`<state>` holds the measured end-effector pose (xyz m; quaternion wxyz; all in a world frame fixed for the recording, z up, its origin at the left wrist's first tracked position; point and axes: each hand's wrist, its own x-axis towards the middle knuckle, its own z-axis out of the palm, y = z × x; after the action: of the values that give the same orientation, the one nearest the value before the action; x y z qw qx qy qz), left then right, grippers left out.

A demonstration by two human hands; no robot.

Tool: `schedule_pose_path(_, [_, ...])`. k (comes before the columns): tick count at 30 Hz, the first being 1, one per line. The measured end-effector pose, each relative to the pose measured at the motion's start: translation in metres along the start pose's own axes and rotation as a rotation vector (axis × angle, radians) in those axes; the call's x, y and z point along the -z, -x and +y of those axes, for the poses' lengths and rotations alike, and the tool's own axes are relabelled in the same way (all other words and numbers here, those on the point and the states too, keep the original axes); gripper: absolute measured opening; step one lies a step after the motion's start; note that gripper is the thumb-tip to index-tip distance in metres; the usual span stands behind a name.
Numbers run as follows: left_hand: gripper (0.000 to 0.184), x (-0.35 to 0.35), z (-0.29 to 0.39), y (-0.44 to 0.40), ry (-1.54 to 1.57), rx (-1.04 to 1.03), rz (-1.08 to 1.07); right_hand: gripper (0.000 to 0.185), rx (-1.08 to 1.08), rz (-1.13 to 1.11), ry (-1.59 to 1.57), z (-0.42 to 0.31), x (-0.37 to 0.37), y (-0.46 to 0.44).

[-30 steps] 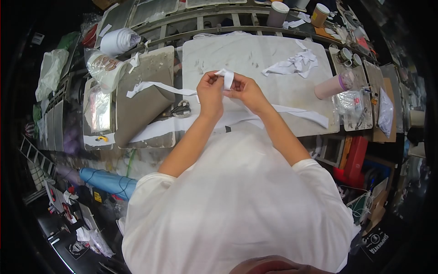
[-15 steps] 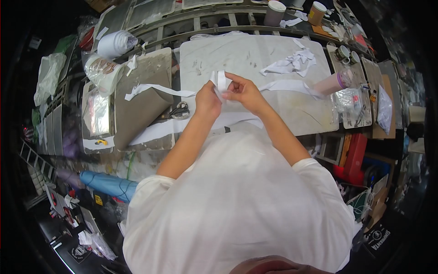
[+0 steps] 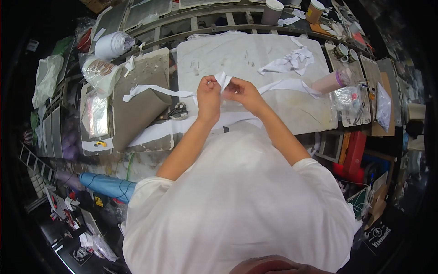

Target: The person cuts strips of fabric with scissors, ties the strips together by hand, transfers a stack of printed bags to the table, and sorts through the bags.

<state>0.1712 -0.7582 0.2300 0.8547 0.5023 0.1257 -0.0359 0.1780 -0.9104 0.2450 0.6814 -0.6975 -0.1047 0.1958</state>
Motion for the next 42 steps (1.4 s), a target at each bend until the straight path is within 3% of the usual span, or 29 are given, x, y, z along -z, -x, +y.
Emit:
schedule_pose_path(2, [0.015,0.000,0.000,-0.001,-0.105,-0.076,-0.019,0.031,-0.017,0.056,-0.099,-0.006,0.002,0.001])
schedule_pose_path(9, [0.017,-0.012,0.003,0.004,-0.097,-0.144,-0.071,0.027,-0.092,0.202,-0.153,-0.017,-0.007,0.003])
schedule_pose_path(15, [0.013,-0.013,0.014,0.003,-0.080,0.000,-0.113,0.024,-0.103,0.258,-0.415,-0.008,-0.005,-0.005])
schedule_pose_path(18, [0.019,-0.015,0.027,-0.003,0.069,0.117,-0.285,0.026,-0.025,0.290,-0.291,-0.020,0.004,-0.007])
schedule_pose_path(20, [0.023,-0.007,0.039,-0.010,-0.057,0.205,-0.301,0.027,0.273,0.249,-0.161,-0.032,0.011,-0.009])
schedule_pose_path(21, [0.023,-0.008,0.046,-0.013,-0.055,0.193,-0.300,0.027,0.282,0.240,-0.157,-0.042,0.015,-0.009])
schedule_pose_path(23, [0.018,-0.012,0.060,-0.019,-0.426,0.167,-0.440,0.019,0.266,0.118,-0.181,-0.062,0.021,-0.009])
schedule_pose_path(24, [0.018,-0.014,0.062,-0.021,-0.427,0.153,-0.441,0.019,0.278,0.113,-0.176,-0.067,0.021,-0.011])
schedule_pose_path(27, [0.019,-0.032,0.069,-0.023,-0.561,-0.038,-0.424,0.023,0.320,0.105,-0.284,-0.079,0.021,-0.017])
schedule_pose_path(29, [0.025,-0.051,0.077,-0.012,-0.760,-0.735,-0.042,0.028,0.045,0.162,-0.557,-0.080,0.020,-0.020])
schedule_pose_path(30, [0.032,-0.053,0.079,-0.012,-0.709,-0.929,-0.145,0.030,0.049,0.141,-0.588,-0.075,0.019,-0.019])
schedule_pose_path(31, [0.036,-0.045,0.066,-0.018,-0.524,-0.893,-0.320,0.032,0.065,0.110,-0.620,-0.067,0.019,-0.018])
schedule_pose_path(32, [0.040,-0.043,0.083,-0.026,-0.962,-1.453,-0.379,0.032,0.026,0.117,-0.730,-0.059,0.017,-0.021])
schedule_pose_path(34, [0.041,-0.052,0.106,-0.016,-1.015,-1.470,-0.619,0.030,-0.111,0.102,-0.883,-0.054,0.015,-0.022])
schedule_pose_path(36, [0.036,-0.055,0.122,-0.010,-1.060,-1.492,-0.629,0.029,-0.193,0.063,-0.917,-0.057,0.017,-0.018])
schedule_pose_path(38, [0.029,-0.053,0.131,-0.013,-1.155,-1.296,-0.997,0.023,-0.216,-0.148,-0.671,-0.067,0.024,-0.011])
schedule_pose_path(40, [0.023,-0.050,0.137,-0.009,-1.191,-1.245,-1.032,0.019,-0.233,-0.239,-0.509,-0.070,0.033,-0.011])
schedule_pose_path(42, [0.020,-0.052,0.150,-0.001,-1.389,-0.949,-1.159,0.016,-0.250,-0.324,-0.343,-0.073,0.030,-0.012])
